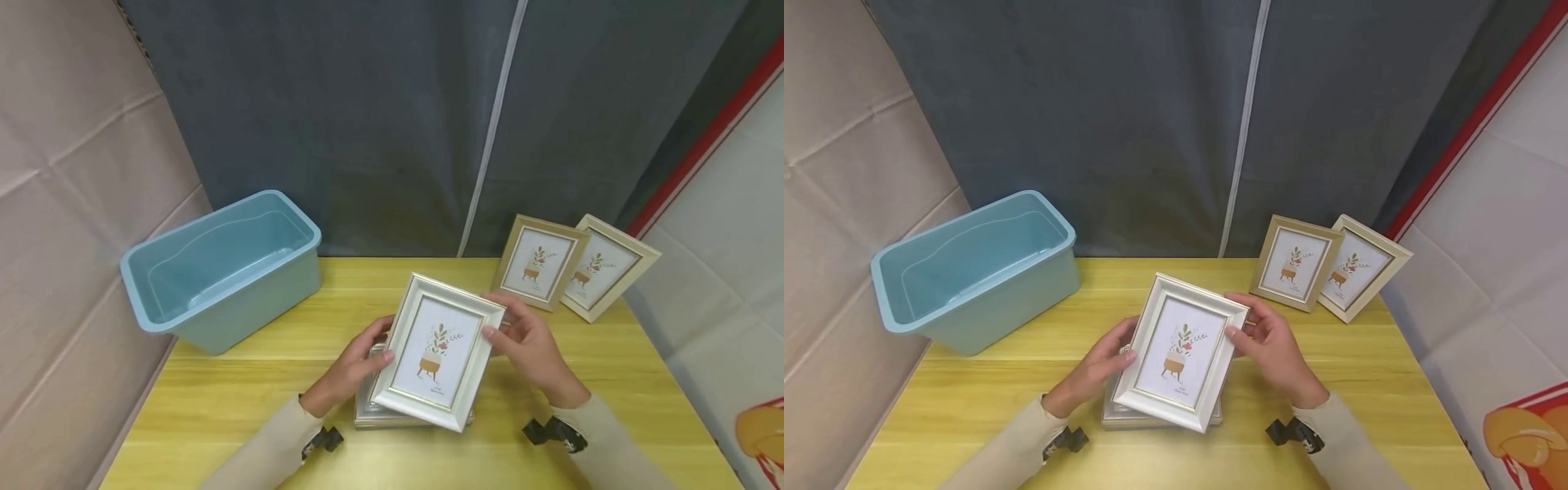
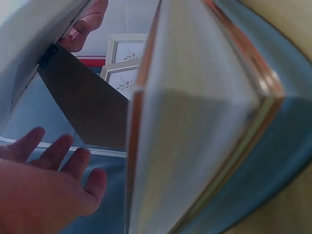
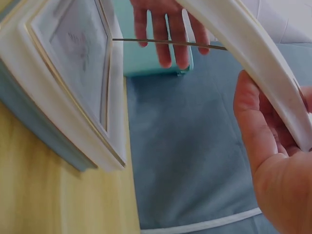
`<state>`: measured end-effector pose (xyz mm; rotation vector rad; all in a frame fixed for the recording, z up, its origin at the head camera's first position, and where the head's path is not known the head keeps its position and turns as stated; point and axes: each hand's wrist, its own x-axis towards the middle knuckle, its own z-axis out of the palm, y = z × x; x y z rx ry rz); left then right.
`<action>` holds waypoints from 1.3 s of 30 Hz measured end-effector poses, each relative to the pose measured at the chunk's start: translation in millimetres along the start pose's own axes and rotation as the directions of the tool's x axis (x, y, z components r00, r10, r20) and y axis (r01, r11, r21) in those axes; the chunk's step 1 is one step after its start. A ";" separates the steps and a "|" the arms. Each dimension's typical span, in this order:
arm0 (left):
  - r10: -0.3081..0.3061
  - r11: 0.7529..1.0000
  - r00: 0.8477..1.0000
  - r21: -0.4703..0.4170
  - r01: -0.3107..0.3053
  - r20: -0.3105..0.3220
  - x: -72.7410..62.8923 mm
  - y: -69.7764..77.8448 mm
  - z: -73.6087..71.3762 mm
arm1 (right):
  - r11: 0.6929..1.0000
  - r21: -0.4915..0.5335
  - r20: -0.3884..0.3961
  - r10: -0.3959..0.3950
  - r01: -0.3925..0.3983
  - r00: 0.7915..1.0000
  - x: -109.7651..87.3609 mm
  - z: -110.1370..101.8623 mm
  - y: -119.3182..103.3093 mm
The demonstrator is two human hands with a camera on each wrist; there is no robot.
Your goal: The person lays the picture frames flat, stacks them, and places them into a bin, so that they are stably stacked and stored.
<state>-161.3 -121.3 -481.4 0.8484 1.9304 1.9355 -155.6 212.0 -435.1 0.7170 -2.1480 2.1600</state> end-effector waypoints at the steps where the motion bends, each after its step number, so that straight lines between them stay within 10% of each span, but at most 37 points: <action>1: -0.009 0.999 1.000 -0.032 0.010 0.025 -0.6 -1.3 0.2 | 1.000 0.007 0.007 0.008 -0.008 1.000 -0.6 1.1 0.9; 9: -0.011 0.985 0.995 -0.173 0.028 0.100 -3.5 -9.2 2.8 | 0.999 0.023 0.010 0.037 -0.037 0.999 -1.4 3.4 9.5; 26: -0.081 0.995 0.997 -0.062 0.081 -0.001 -15.2 -8.2 2.6 | 0.982 0.147 -0.108 0.131 -0.115 0.985 -7.9 2.7 30.0; 39: -0.137 0.989 0.963 -0.085 0.120 -0.232 -36.4 -8.7 14.7 | 0.951 0.295 -0.234 0.166 -0.093 0.958 -16.8 15.0 43.6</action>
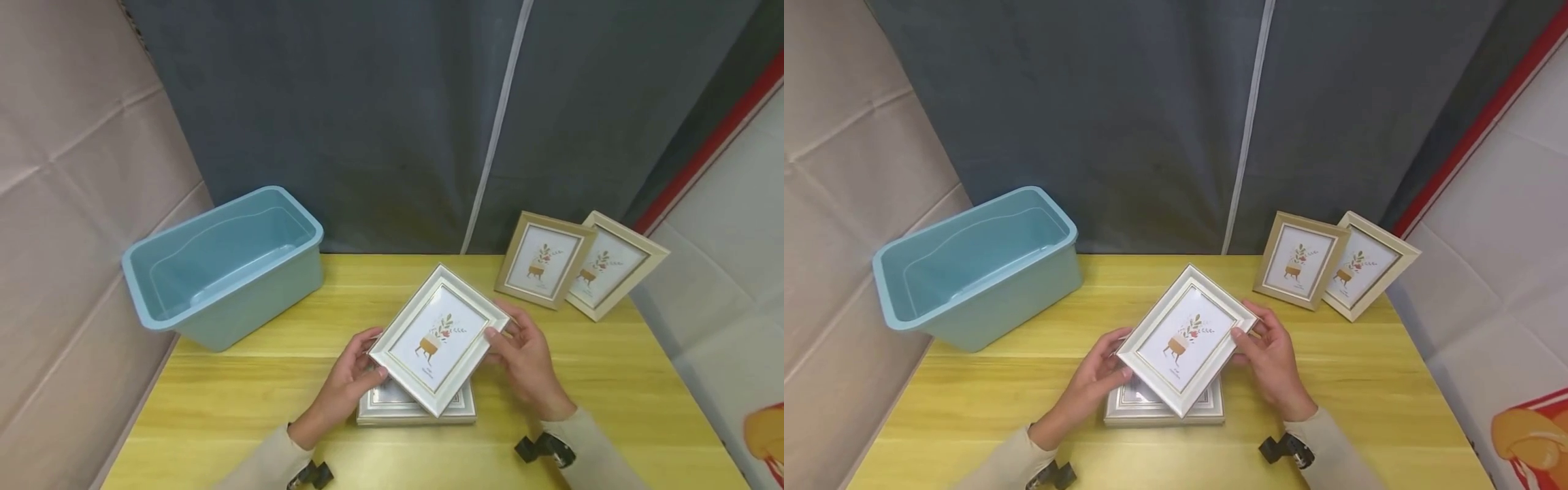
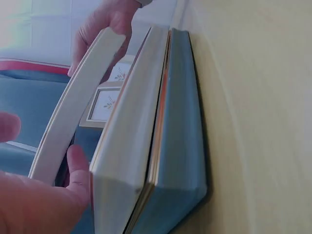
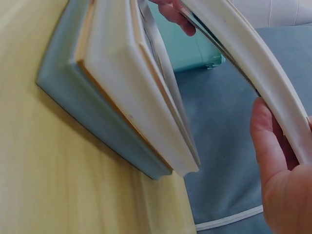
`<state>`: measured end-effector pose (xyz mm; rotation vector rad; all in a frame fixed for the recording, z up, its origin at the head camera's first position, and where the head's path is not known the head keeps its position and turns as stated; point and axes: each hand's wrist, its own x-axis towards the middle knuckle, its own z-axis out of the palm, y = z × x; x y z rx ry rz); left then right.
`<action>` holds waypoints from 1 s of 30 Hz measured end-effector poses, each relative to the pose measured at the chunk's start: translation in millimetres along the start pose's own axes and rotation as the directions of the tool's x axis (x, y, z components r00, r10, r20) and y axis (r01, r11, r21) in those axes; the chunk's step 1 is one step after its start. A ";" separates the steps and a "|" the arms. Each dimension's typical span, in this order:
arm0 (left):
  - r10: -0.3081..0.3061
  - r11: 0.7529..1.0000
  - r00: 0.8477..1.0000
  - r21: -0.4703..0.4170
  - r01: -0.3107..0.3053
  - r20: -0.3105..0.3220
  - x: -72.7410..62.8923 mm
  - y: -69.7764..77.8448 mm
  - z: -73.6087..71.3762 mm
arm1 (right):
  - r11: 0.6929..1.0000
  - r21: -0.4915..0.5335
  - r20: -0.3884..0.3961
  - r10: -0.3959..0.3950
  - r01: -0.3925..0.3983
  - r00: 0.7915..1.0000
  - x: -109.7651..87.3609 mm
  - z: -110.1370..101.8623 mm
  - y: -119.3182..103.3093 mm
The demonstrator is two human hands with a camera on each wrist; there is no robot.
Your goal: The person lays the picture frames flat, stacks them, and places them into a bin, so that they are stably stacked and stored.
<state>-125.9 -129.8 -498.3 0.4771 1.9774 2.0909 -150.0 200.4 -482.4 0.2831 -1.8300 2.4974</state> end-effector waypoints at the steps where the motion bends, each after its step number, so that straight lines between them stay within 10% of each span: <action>1: 0.005 1.000 1.000 -0.013 -0.005 -0.016 -1.0 0.2 1.6 | 1.000 0.004 -0.010 0.004 -0.004 1.000 -0.9 0.6 1.1; 18: -0.001 0.995 0.979 -0.101 -0.020 -0.204 -0.4 3.6 25.2 | 0.995 0.091 -0.300 0.055 -0.029 0.952 -15.8 33.3 14.4; 30: -0.112 0.988 0.969 -0.133 0.084 -0.219 -5.0 8.2 19.9 | 1.000 0.005 -0.218 -0.002 0.003 0.976 -27.3 37.8 16.0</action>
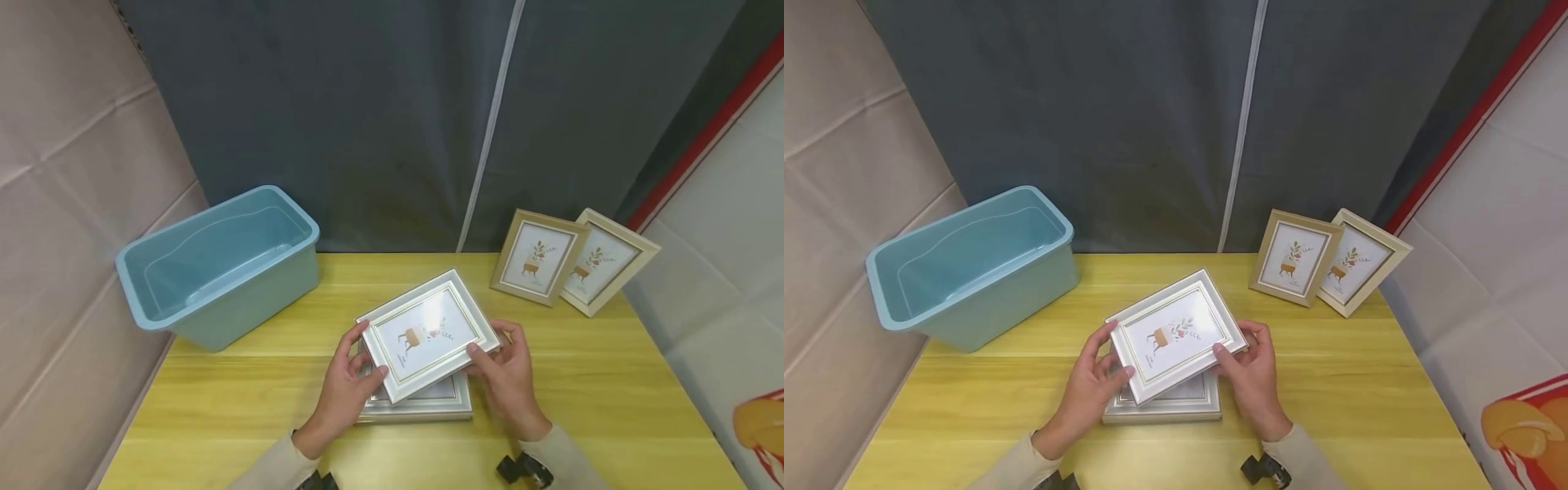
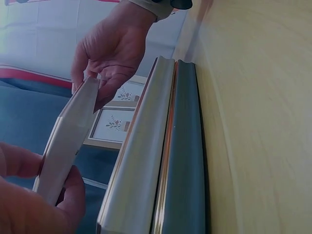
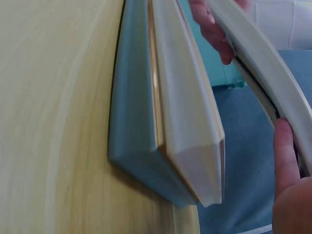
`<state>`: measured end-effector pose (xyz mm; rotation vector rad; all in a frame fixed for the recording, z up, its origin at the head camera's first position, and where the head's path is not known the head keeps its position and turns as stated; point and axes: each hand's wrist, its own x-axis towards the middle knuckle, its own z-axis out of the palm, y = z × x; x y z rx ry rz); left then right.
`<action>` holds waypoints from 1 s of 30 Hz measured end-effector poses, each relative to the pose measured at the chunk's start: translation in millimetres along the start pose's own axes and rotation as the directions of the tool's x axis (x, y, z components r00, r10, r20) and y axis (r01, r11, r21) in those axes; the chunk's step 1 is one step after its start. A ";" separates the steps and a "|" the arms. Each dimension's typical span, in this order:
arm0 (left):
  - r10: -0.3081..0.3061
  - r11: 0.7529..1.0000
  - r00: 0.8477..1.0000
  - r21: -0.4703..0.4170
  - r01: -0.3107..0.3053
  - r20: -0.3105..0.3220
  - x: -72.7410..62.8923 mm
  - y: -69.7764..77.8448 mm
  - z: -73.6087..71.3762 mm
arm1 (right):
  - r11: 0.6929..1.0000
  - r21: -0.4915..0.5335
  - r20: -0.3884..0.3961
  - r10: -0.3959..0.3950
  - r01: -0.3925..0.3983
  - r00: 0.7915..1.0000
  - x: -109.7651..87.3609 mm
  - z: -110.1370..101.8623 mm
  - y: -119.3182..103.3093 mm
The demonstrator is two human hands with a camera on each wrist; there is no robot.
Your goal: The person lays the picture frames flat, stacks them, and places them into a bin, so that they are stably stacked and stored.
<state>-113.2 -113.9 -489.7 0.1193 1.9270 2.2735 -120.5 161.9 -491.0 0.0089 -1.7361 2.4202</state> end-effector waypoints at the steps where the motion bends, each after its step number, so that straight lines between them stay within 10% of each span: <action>1: -0.003 1.000 1.000 0.000 0.003 0.005 0.1 0.4 -1.1 | 0.999 -0.032 0.001 -0.001 0.001 1.000 -0.1 -0.8 -0.1; 15: -0.059 0.990 0.990 0.134 0.042 0.127 3.5 0.3 -28.1 | 0.934 -0.355 0.172 0.030 0.034 0.985 -1.1 -22.4 0.1; 30: -0.004 0.891 0.998 0.453 0.029 -0.056 5.4 3.1 -28.4 | 0.771 -0.624 0.274 0.063 0.128 0.960 6.7 -32.5 15.6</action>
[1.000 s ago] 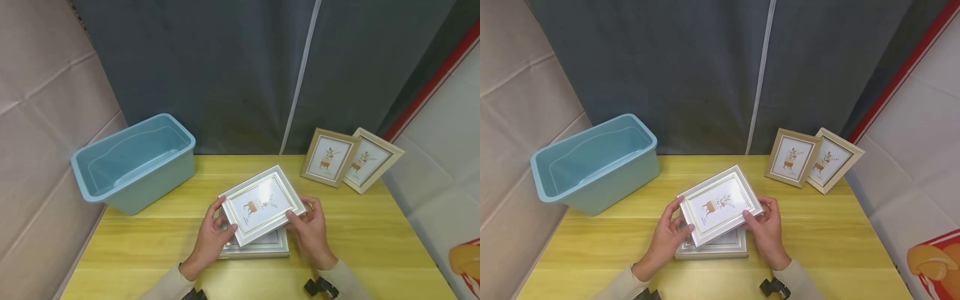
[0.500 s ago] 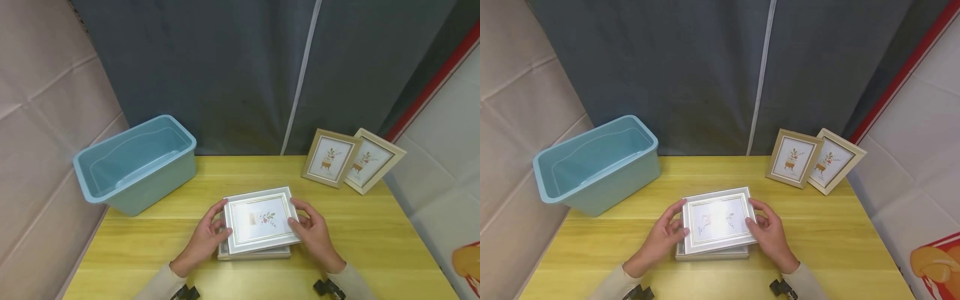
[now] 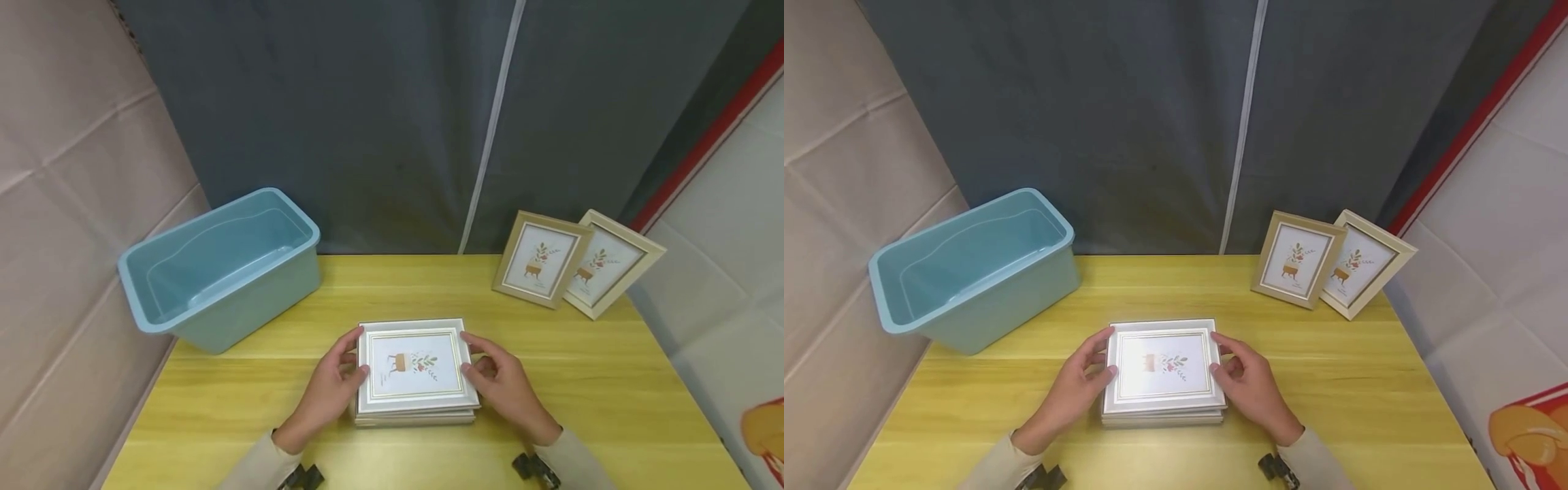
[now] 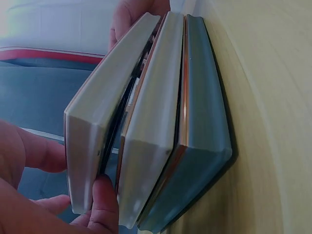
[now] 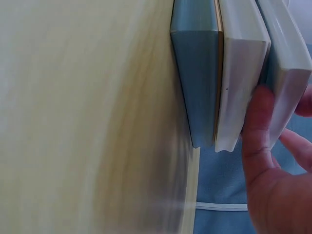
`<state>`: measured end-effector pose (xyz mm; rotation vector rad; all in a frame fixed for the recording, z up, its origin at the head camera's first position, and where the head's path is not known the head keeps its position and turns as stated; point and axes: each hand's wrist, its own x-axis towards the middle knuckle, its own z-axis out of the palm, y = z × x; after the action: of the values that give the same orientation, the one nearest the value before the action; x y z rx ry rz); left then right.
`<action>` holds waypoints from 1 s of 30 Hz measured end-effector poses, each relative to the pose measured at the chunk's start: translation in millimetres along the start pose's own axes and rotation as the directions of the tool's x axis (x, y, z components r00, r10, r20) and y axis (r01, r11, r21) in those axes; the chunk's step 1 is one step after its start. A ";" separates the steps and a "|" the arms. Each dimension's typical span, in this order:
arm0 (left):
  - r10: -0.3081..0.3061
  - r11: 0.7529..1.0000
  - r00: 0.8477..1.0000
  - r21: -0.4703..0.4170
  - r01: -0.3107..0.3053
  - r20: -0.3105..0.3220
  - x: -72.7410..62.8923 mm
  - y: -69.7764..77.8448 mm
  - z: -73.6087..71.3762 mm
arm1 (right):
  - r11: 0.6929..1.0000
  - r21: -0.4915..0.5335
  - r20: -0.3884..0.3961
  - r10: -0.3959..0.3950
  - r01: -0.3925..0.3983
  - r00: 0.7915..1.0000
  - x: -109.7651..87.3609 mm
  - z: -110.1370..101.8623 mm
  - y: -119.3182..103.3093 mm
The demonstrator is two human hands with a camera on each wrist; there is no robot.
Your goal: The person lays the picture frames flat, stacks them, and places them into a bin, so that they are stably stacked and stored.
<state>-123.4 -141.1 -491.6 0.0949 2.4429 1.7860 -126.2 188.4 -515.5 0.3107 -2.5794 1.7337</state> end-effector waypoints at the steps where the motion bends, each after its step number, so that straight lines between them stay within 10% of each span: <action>1: -0.003 1.000 1.000 0.015 0.003 -0.003 0.2 -0.3 -0.6 | 1.000 0.001 0.006 0.003 -0.003 1.000 0.2 0.0 -0.6; 30: -0.006 0.997 1.000 0.080 0.007 -0.018 6.0 -14.8 -4.1 | 0.990 -0.141 0.041 0.011 -0.005 0.999 2.9 -1.9 -6.9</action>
<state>-129.6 -148.8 -504.9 0.0778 2.5247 1.6930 -128.1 187.2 -508.1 0.3370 -2.7177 1.5528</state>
